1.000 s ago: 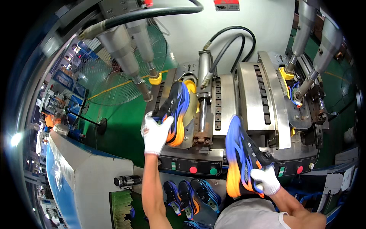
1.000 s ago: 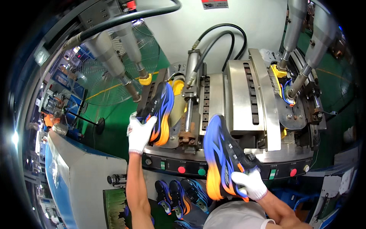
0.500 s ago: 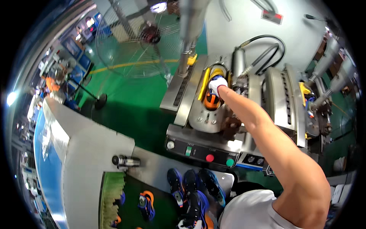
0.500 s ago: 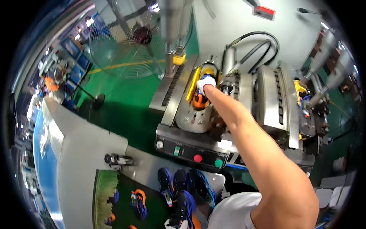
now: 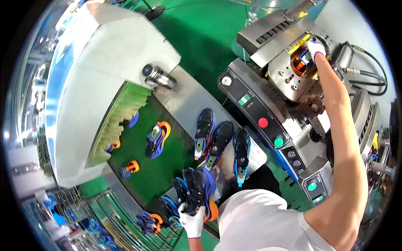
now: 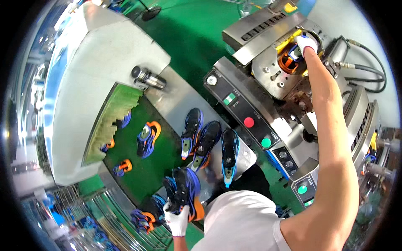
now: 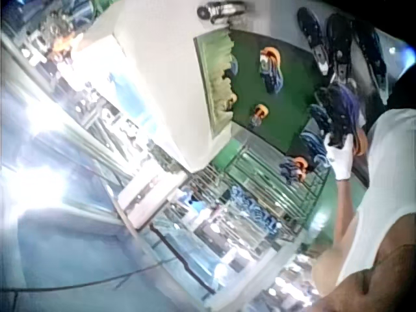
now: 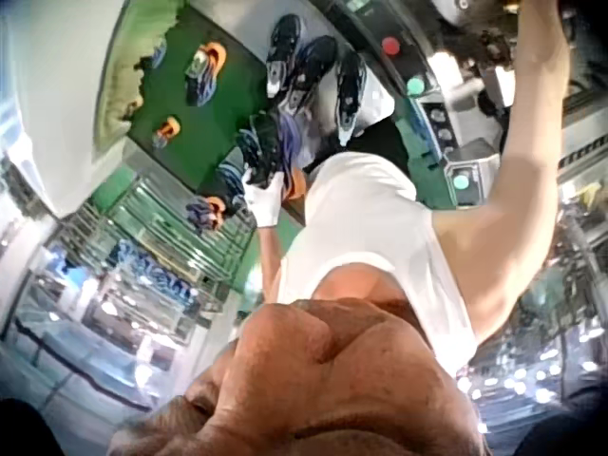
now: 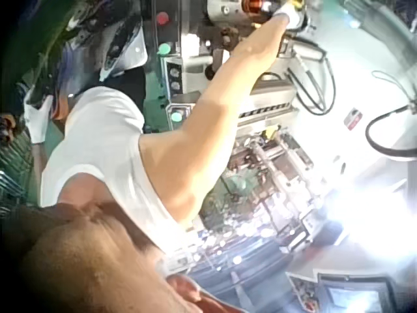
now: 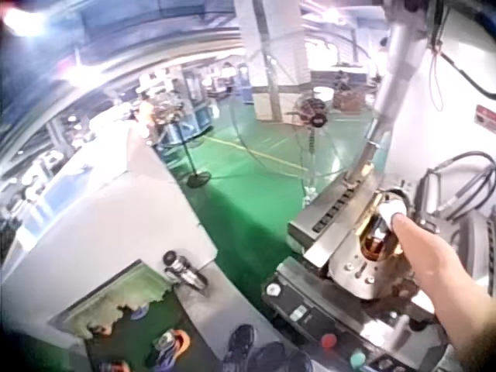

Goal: The person picks up shoes from a table, places them into a lasting machine to shape the heel and toe, and then places the shaped shoes into a heat-setting tunnel on a conveyor belt.

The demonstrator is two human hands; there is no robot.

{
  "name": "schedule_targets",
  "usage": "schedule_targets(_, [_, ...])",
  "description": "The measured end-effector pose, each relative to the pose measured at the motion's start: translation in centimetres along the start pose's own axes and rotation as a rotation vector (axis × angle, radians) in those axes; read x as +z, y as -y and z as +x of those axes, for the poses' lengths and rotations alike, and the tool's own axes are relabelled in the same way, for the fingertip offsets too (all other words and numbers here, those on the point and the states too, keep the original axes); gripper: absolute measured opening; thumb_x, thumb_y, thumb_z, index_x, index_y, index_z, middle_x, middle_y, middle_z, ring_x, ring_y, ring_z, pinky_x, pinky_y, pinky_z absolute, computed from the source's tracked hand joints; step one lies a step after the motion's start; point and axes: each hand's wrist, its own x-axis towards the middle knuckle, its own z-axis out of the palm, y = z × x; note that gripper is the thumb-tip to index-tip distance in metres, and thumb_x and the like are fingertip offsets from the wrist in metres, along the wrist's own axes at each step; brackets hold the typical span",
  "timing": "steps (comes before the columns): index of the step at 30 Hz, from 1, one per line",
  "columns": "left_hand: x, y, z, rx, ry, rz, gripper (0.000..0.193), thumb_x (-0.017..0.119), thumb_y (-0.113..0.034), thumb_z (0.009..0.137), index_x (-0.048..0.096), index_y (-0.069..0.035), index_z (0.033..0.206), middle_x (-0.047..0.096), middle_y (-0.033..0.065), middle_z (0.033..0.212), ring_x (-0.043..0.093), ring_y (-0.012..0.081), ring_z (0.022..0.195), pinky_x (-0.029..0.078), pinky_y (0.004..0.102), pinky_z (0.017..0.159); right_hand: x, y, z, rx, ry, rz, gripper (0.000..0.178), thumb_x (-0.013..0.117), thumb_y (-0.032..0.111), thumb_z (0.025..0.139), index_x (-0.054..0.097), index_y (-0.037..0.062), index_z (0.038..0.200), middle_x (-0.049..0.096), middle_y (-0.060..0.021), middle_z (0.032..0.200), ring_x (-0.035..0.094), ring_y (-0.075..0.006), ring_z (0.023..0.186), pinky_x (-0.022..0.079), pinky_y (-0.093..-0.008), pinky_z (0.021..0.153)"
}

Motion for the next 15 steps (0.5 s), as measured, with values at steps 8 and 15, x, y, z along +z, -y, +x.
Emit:
schedule_targets(8, [-0.3,0.3,12.3,0.234,-0.15,-0.031,0.068,0.091,-0.019,0.074,0.055,0.0,0.127,0.074,0.0115,0.1,0.07,0.0184,0.085,0.057,0.0352,0.085,-4.1,8.5,-25.0,-0.473,-0.334,0.803,0.078,0.078,0.031,0.091,0.044,-0.0044,0.152,0.06,-0.0209,0.142,0.058,-0.0255,0.131,0.045,-0.0394,0.11])
schedule_targets(15, [11.0,-9.1,34.5,0.61,-0.03,0.364,0.084,0.08,-0.053,0.079,0.05,-0.002,0.139,0.071,0.024,0.118,0.069,0.0407,0.11,0.051,0.0493,0.099,7.5,3.0,-49.8,-0.552,-0.154,-0.08,0.089,0.067,0.02,0.092,0.018,-0.0031,0.163,0.02,-0.0281,0.168,0.023,-0.0397,0.156,0.016,-0.0447,0.129])
